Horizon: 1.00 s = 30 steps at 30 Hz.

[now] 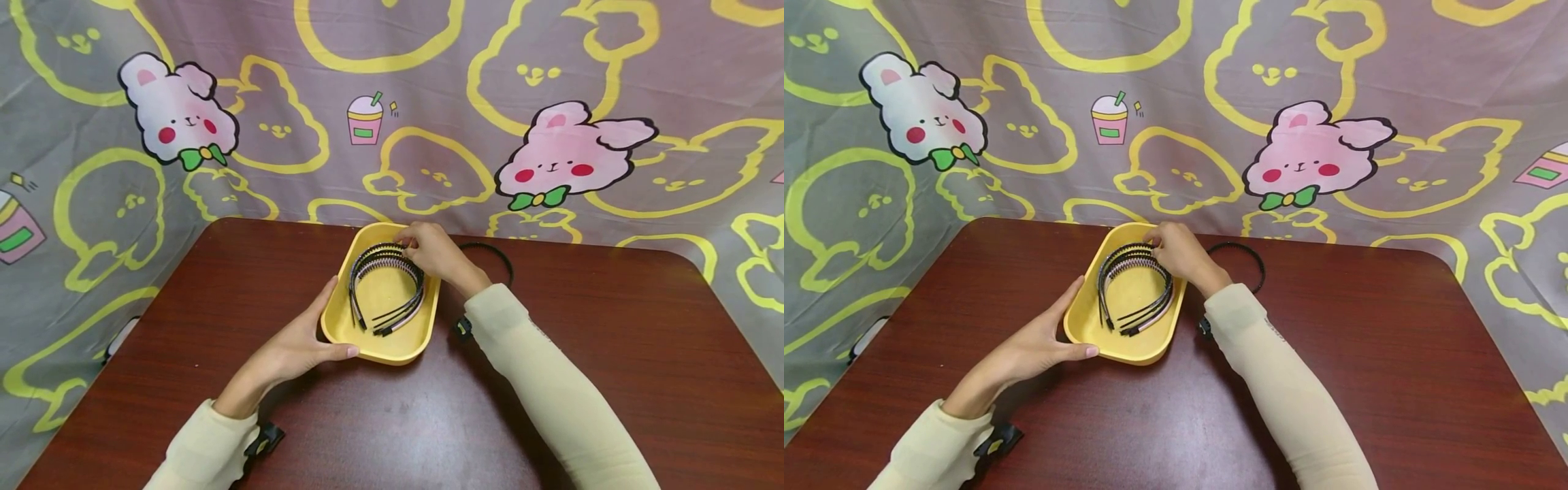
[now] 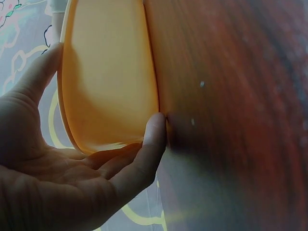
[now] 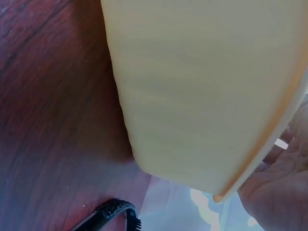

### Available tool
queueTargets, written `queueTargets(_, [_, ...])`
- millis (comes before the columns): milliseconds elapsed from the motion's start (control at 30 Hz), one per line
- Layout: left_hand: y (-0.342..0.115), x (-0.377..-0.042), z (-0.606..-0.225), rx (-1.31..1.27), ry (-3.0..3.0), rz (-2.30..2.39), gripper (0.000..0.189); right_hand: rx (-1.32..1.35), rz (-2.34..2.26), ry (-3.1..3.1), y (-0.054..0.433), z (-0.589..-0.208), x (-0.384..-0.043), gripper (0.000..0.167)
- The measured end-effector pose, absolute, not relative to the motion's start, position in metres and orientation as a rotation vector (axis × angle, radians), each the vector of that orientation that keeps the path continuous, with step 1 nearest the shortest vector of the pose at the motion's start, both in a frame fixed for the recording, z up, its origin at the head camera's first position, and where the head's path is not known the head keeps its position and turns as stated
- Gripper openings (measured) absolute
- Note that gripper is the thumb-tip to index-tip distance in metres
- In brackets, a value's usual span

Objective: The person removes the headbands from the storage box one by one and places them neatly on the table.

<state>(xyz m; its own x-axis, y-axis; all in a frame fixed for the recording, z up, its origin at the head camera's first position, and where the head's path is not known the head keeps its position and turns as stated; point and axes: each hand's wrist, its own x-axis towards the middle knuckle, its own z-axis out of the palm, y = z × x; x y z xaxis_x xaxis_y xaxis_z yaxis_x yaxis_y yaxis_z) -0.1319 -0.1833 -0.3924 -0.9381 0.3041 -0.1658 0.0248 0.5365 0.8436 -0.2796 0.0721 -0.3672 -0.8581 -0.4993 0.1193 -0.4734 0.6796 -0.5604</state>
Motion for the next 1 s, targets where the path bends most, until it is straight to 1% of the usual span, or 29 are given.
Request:
queueTargets(467, [-0.183, -0.132, -0.391, 0.289, 2.455, 1.398, 0.125, -0.795, -0.992, 2.831, 0.077, -0.355, -0.277, 0.035])
queueTargets(1000, [-0.183, -0.132, -0.392, 0.308, 2.463, 1.401, 0.124, -0.723, -1.055, 2.827, 0.087, -0.34, -0.273, 0.032])
